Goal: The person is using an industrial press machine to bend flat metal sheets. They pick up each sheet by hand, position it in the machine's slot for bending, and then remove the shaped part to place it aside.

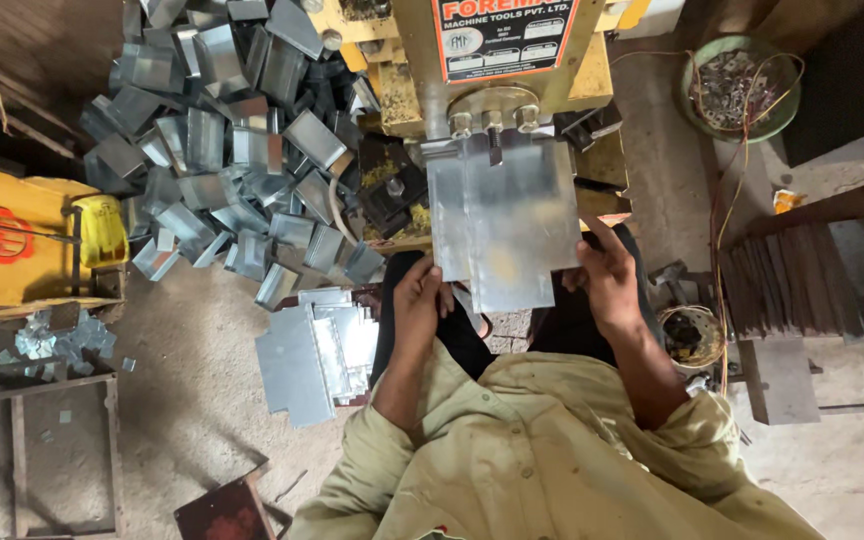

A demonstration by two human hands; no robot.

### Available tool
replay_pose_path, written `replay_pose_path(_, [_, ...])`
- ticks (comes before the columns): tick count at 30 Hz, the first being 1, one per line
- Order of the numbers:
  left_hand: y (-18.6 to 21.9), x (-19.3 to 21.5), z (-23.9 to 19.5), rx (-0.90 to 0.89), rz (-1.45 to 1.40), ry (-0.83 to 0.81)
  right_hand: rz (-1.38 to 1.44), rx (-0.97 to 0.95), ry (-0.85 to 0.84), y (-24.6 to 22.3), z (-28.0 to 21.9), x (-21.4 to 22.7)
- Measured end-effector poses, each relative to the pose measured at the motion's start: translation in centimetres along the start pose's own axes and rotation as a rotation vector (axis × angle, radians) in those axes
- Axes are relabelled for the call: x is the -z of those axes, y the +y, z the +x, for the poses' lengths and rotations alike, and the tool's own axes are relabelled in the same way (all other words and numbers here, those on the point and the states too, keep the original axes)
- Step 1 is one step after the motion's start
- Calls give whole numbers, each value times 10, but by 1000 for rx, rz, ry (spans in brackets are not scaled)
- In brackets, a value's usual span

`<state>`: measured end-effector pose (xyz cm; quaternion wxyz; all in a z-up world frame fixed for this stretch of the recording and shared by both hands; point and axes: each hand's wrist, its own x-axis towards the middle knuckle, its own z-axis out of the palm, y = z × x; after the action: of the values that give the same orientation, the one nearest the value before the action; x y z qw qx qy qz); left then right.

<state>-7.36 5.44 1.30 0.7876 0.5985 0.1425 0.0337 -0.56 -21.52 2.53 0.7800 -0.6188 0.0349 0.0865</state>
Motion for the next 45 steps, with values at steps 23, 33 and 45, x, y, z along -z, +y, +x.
replay_pose_path(23, [4,8,20,176,-172,-24,172,-51,-4,-14,26,2])
replay_pose_path(33, [-13,-1,26,-30,-380,-312,204,-148,-115,-5,89,5])
replay_pose_path(45, [-45,-38,13,291,-238,-207,103,-51,-716,-42,-78,14])
